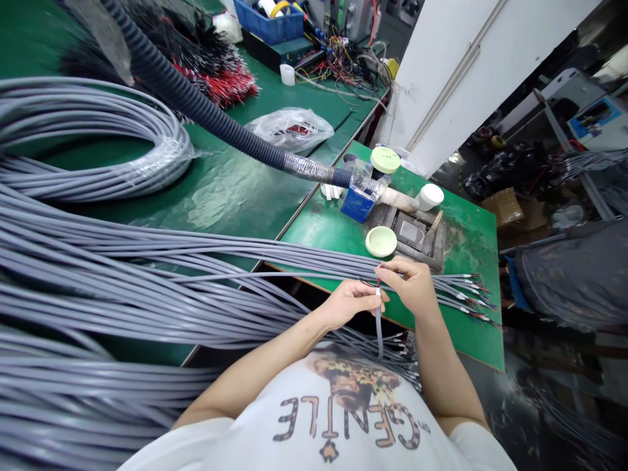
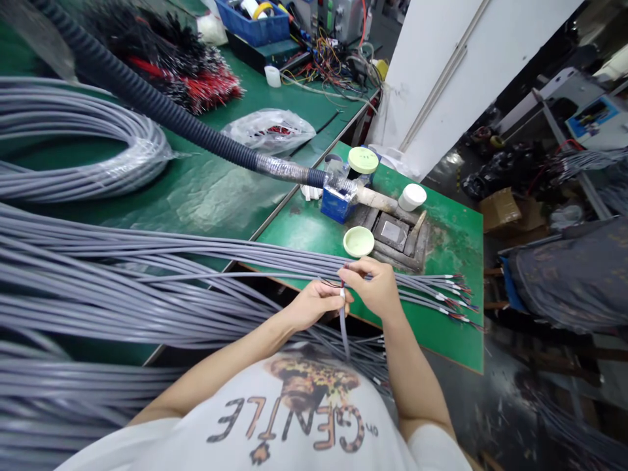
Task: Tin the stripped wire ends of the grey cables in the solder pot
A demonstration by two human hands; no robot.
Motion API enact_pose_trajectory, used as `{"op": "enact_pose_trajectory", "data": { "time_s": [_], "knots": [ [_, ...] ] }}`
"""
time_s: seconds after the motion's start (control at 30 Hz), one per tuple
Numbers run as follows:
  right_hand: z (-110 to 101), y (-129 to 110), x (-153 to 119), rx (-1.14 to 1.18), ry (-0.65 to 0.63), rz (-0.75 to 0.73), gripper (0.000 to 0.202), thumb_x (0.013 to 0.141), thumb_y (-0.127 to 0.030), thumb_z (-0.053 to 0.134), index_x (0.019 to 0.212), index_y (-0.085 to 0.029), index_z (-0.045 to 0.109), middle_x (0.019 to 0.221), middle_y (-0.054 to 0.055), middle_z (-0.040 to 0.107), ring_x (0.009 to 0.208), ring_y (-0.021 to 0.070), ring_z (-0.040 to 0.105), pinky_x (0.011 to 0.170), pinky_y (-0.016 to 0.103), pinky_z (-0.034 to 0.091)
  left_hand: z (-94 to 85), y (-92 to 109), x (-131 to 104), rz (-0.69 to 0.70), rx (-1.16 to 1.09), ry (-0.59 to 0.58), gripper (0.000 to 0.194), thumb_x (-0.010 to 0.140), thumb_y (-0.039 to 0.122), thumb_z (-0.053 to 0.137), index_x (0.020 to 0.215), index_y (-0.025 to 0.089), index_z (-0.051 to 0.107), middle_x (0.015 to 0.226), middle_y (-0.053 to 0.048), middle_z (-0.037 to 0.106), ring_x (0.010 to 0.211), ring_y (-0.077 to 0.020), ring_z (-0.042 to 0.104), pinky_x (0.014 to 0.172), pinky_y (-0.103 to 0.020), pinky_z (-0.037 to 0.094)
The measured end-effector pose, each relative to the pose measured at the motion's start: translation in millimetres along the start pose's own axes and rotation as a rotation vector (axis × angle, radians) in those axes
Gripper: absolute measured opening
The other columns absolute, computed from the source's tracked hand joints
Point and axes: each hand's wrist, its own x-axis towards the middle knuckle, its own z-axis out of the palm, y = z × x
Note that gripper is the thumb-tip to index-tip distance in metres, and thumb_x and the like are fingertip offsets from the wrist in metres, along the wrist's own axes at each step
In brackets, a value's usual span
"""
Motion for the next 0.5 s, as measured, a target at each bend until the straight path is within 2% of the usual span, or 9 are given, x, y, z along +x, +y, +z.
{"op": "enact_pose_trajectory", "data": {
  "time_s": [0.1, 0.27, 0.5],
  "knots": [
    [6.8, -1.5, -0.1, -0.010, 0.080, -0.048, 0.016, 0.076, -0.024, 0.069, 0.060, -0.019, 0.070, 0.060, 0.000, 0.061, 0.058, 0.0127, 0.054, 0.057, 0.027, 0.041, -0.6, -2.2, 0.6, 0.004, 0.007, 0.066, 0.035, 0.064, 0.042, 0.080, 0.079, 0.011, 0.075, 0.066, -0.006, 0.067, 0.057, -0.0115, 0.056, 0.060, -0.025, 0.047],
    [7.9, 5.9, -6.5, 0.021, 0.190, -0.110, 0.013, 0.078, -0.024, 0.068, 0.067, -0.020, 0.072, 0.058, -0.002, 0.056, 0.054, 0.0111, 0.050, 0.053, 0.026, 0.039, -4.9, -9.7, 5.5, 0.089, -0.010, 0.200, 0.031, 0.067, 0.039, 0.079, 0.080, 0.011, 0.075, 0.072, -0.007, 0.070, 0.063, -0.0127, 0.059, 0.065, -0.026, 0.048],
    [5.8, 11.7, -10.6, -0.032, 0.160, -0.165, 0.011, 0.082, -0.024, 0.065, 0.076, -0.023, 0.075, 0.064, 0.000, 0.062, 0.060, 0.0137, 0.055, 0.059, 0.029, 0.044, -5.3, -8.1, 7.7, 0.015, -0.276, 0.149, 0.036, 0.061, 0.037, 0.084, 0.083, 0.011, 0.074, 0.068, -0.005, 0.069, 0.058, -0.0111, 0.060, 0.062, -0.024, 0.048]
  ]
}}
